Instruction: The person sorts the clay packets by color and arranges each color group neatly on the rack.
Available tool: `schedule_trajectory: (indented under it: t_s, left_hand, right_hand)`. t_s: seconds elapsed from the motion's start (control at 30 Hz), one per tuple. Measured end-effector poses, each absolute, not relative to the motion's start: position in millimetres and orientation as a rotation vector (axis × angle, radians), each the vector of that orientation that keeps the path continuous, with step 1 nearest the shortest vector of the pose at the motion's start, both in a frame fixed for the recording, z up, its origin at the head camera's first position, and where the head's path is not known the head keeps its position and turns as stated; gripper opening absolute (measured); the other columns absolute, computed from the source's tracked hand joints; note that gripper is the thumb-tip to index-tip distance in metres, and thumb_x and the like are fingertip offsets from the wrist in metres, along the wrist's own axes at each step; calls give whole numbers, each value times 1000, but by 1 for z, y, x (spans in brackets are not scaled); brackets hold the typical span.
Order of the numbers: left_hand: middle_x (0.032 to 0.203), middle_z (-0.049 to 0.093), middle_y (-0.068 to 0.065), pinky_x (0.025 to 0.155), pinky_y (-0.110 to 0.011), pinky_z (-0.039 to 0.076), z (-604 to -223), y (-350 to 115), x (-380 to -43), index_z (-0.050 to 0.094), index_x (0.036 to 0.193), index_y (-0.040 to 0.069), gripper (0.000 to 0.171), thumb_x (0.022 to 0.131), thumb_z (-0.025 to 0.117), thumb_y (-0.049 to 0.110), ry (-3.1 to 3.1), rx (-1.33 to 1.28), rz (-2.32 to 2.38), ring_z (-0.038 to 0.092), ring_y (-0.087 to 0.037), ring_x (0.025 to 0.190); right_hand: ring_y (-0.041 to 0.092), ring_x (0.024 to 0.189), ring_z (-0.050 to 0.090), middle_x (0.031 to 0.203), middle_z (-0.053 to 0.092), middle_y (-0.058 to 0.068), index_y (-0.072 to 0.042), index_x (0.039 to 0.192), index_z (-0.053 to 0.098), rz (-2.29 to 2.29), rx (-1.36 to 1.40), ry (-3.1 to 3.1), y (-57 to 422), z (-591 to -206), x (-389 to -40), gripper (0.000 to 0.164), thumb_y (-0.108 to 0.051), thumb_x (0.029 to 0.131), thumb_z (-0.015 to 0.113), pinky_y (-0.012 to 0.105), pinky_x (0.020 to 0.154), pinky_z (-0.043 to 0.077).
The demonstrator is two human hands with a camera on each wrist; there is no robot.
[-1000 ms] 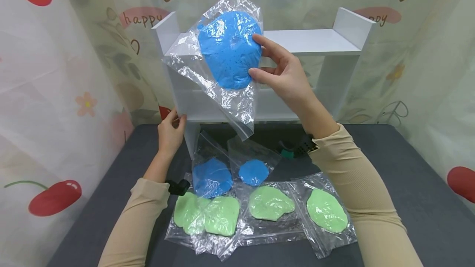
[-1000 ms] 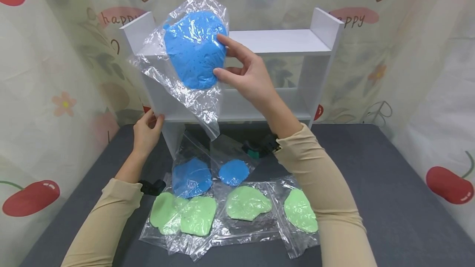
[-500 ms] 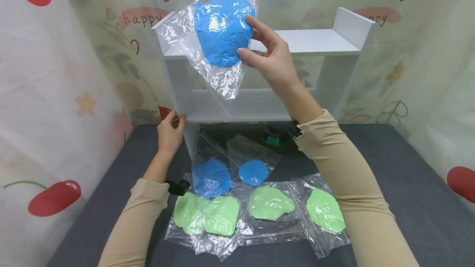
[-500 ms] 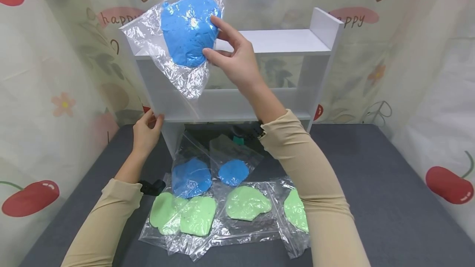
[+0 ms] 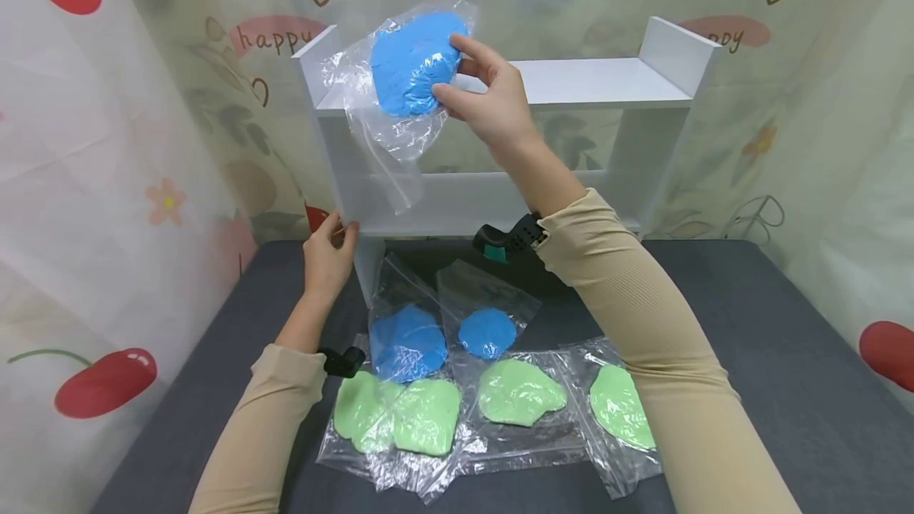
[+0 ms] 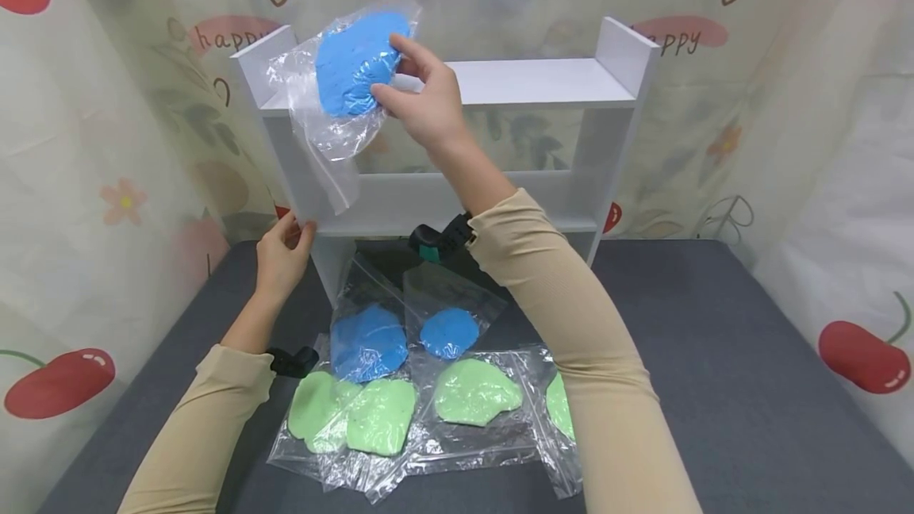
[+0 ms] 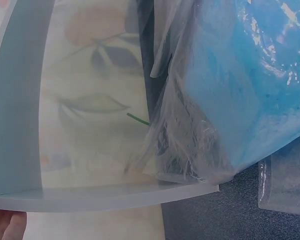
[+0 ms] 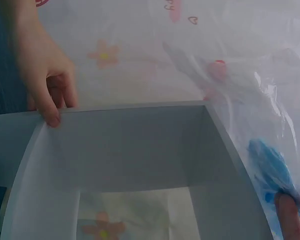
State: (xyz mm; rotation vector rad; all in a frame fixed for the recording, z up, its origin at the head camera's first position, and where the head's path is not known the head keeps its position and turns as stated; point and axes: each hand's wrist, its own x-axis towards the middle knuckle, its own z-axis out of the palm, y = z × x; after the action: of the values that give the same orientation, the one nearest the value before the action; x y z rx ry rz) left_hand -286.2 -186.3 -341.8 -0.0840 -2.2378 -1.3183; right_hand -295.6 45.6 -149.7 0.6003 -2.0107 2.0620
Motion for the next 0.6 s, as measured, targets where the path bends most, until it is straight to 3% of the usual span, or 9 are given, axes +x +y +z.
schedule_trajectory:
  t_s: [0.23,0.6]
  left_hand:
    - [120,61,-26,87,-46,52,-342,-187,-286,50,135,7,40,95,52,14,-2233,-100,-1322,61,-37,109]
    - [119,61,-26,87,-47,52,-342,-187,-287,53,132,5,38,95,53,13,-2219,-106,-1314,62,-38,108]
  right_hand:
    - [18,116,55,134,51,9,-18,139,45,2027,509,-2117,34,-145,-297,59,-5,85,65,34,88,53]
    - [19,102,63,125,59,11,-14,134,52,1872,465,-2245,21,-138,-299,51,-9,85,66,29,77,56]
